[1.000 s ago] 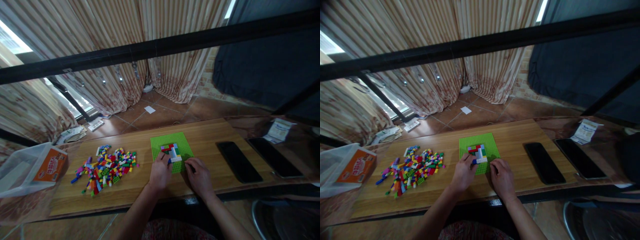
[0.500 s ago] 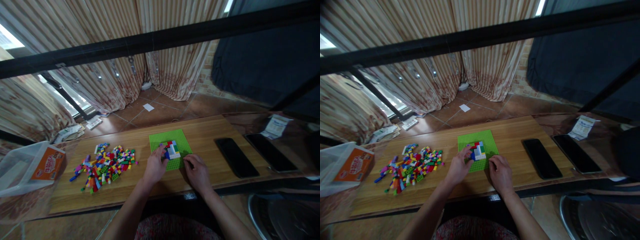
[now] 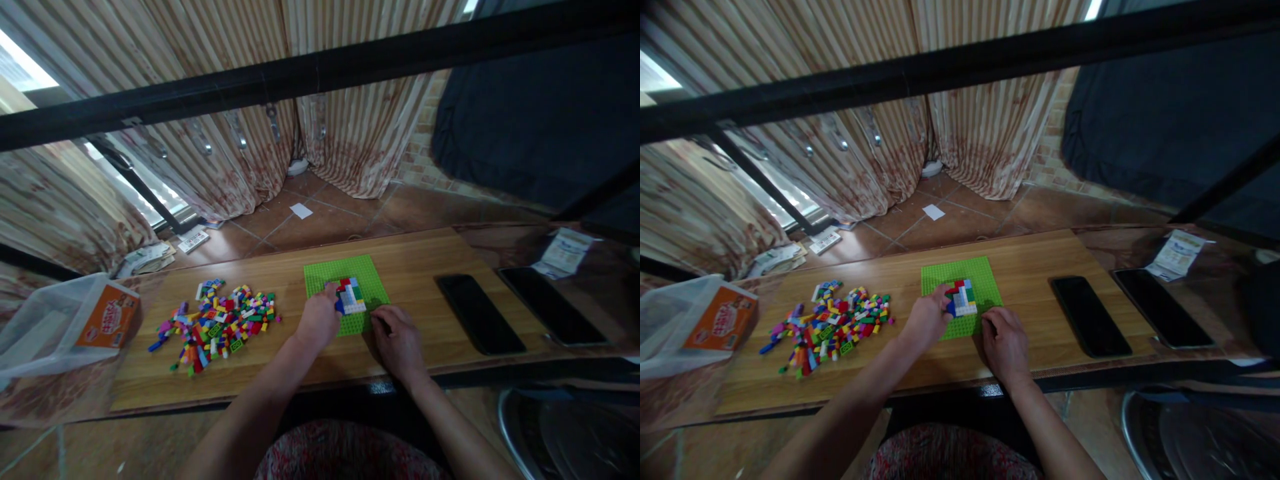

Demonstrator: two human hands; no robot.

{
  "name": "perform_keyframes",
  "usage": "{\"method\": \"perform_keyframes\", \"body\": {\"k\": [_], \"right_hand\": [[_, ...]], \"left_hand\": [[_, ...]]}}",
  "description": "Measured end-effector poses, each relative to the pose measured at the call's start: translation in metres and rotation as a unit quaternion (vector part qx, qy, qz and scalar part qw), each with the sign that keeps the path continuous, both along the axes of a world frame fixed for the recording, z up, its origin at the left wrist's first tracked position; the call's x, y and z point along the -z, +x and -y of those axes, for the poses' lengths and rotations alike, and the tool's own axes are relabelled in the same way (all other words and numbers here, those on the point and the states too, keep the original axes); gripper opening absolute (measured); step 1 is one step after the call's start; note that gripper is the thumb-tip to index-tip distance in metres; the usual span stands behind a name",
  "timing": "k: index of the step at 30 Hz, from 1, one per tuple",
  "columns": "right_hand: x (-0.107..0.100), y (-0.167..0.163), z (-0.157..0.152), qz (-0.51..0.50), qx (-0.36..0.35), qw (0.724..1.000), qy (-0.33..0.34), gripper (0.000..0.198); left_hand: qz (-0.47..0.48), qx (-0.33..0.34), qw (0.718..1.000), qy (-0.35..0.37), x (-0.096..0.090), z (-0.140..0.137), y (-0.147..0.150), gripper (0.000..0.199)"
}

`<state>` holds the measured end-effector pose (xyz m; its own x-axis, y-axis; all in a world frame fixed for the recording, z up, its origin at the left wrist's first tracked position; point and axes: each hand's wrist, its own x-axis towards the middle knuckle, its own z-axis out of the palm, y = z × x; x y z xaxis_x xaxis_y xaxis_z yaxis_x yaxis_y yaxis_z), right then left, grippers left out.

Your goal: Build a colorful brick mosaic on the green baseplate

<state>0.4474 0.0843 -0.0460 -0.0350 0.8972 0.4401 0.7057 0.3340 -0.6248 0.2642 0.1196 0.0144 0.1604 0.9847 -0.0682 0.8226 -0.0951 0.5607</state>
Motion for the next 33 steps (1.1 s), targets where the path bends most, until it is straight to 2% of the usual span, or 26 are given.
{"method": "perform_keyframes", "body": {"k": [6,12,15,18,21,25,29,33], "right_hand": [[0.002,0.000,-0.001,0.007,-0.012,1.000,0.006,0.020],[0.003,0.001,-0.004,0.013,-0.017,1.000,0.021,0.022],[0.002,0.001,-0.004,0.012,-0.018,0.999,0.028,0.023],[0.002,0.000,-0.003,0.008,-0.019,0.999,0.031,0.023],[0.004,0.001,-0.004,0.006,-0.015,0.999,0.030,0.023],[0.005,0.001,-0.003,0.005,-0.015,0.999,0.031,0.024],[0.003,0.000,-0.002,0.013,-0.007,1.000,0.025,0.025],[0.004,0.001,-0.001,0.016,-0.008,0.999,0.032,0.027]], "left_hand": [[-0.066,0.022,0.997,-0.020,-0.013,-0.001,0.004,0.046],[-0.077,0.042,0.996,0.024,-0.014,0.009,0.004,0.058],[-0.039,0.020,0.998,0.052,-0.010,0.019,-0.001,0.062],[-0.035,-0.011,0.995,0.092,-0.007,0.034,-0.007,0.055],[-0.085,0.014,0.987,0.136,0.000,0.051,-0.005,0.049],[-0.149,0.043,0.977,0.147,0.018,0.067,0.011,0.050],[-0.181,0.058,0.970,0.154,0.033,0.067,0.021,0.053],[-0.186,0.066,0.968,0.152,0.036,0.065,0.022,0.054]]}}
